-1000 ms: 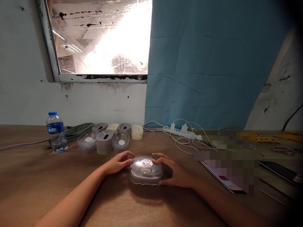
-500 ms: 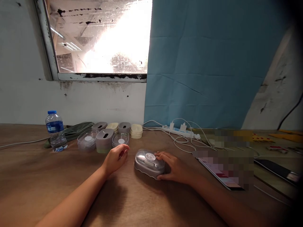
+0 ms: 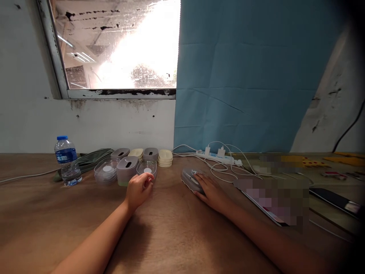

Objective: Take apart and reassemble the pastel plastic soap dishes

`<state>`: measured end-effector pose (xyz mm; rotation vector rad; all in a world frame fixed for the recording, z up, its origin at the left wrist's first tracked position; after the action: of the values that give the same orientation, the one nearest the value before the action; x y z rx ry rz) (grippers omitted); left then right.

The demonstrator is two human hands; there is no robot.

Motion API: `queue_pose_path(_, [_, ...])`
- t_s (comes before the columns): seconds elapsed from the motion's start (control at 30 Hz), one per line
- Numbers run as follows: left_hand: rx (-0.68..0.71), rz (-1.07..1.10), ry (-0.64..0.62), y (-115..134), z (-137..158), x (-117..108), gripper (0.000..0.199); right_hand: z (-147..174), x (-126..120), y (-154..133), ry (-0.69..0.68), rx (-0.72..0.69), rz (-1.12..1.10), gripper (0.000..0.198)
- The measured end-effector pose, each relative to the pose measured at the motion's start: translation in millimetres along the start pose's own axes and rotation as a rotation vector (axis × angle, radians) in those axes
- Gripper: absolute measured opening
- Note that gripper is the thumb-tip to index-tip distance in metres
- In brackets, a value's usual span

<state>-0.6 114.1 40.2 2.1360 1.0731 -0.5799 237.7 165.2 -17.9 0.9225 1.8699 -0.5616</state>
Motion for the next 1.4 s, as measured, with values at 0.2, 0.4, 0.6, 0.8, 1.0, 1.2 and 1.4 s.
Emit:
queue_pose_path(0.2, [-0.048,0.011,0.004,-6,-1,-1,0.014,-18,8,11,0.017,0.051,0.132,0.053])
queue_pose_path(0.4, [-0.125,0.021,0.007,-14,-2,0,0.015,-53,27,40,0.0,0.132,0.242,0.051])
queue_pose_path(0.6, [-0.117,-0.015,0.045,-15,-3,-8,0.014,-84,40,83,-0.018,0.278,0.347,0.042])
queue_pose_path(0.8, [-0.137,-0.031,0.089,-23,-5,-14,0.014,-109,45,109,-0.074,0.409,0.401,0.031])
queue_pose_path(1.0, [-0.138,-0.049,0.062,-22,-6,-8,0.013,-126,55,115,-0.169,0.518,0.388,0.03])
queue_pose_path(1.2, [-0.137,-0.057,0.028,-21,-7,-4,0.012,-142,45,96,-0.17,0.416,0.311,0.03])
queue_pose_path(1.4, [-0.12,-0.135,0.098,-23,-7,-12,0.012,-179,45,9,-0.162,0.031,0.174,0.027])
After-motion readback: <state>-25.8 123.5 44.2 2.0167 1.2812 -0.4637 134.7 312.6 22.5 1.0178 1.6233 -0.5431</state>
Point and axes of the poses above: each hand's wrist, its own z-axis away from the middle knuckle, its own x-axis out of the palm, y = z × x, the point moved 10 cm from there along -z, towards the middle knuckle, and after that the axes turned 5 degrees about -x, right-handed, at the moved point
